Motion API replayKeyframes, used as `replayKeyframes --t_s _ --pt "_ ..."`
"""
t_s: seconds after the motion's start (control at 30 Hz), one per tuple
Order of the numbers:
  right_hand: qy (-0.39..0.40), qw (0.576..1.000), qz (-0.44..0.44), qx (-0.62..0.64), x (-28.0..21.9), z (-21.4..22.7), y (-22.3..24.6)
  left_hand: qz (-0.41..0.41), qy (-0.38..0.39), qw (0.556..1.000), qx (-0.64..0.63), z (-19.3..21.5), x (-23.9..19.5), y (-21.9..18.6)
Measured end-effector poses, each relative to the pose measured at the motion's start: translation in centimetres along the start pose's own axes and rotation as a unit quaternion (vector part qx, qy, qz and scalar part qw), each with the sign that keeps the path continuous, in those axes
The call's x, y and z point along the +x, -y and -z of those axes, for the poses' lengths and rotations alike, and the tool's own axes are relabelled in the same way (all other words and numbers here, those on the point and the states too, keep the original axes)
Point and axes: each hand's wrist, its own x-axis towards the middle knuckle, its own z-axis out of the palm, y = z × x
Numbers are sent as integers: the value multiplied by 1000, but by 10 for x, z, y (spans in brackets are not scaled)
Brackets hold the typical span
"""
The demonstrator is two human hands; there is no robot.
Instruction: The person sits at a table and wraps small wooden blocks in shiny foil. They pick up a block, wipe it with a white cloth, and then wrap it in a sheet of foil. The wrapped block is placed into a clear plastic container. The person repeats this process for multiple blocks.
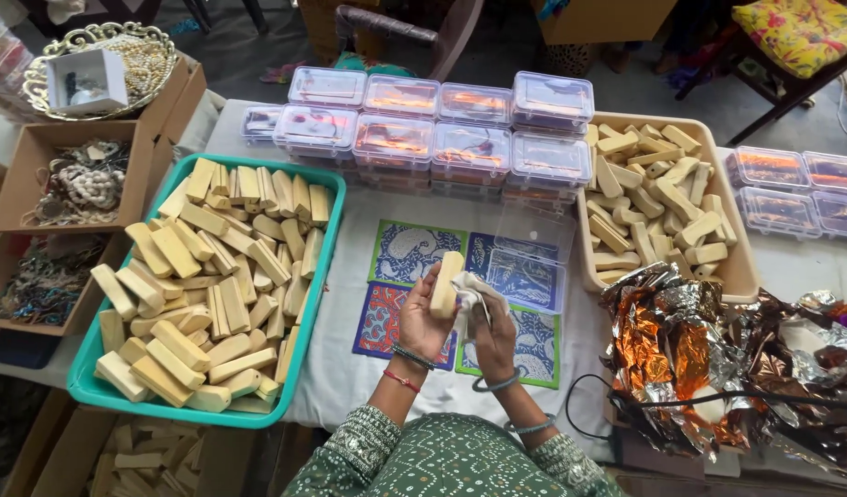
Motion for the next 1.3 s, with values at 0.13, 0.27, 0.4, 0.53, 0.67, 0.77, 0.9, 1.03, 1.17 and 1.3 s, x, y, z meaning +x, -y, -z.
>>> replayKeyframes --t_s 0.13,0.27,0.4,0.53,0.67,0.77,0.9,1.03,1.17,1.3 --pt "67 938 203 -273 -11 -14 -8 3 24 1000 -13 31 13 10" --pt "20 910 289 -297 21 -19 -27 26 31 999 -32 71 25 26" --pt "-51 977 99 -181 65 -13 5 19 -6 997 72 28 -3 26" --pt "-48 964 95 -244 79 -4 -15 11 -8 989 146 59 10 33" --pt "-7 937 269 -222 31 -24 -27 -31 -46 996 67 51 12 23" --pt "28 924 259 -281 0 -31 -12 -46 -35 998 37 11 -9 10" --pt "80 909 270 -307 7 -27 17 -15 12 998 66 17 -12 14" --pt "5 870 310 -383 38 -18 37 -47 15 981 185 33 -3 23" --pt "-29 898 198 -393 85 16 -35 -61 4 958 280 38 -6 24" --pt "-71 976 -46 -202 119 49 -135 -22 21 955 297 14 -12 19"
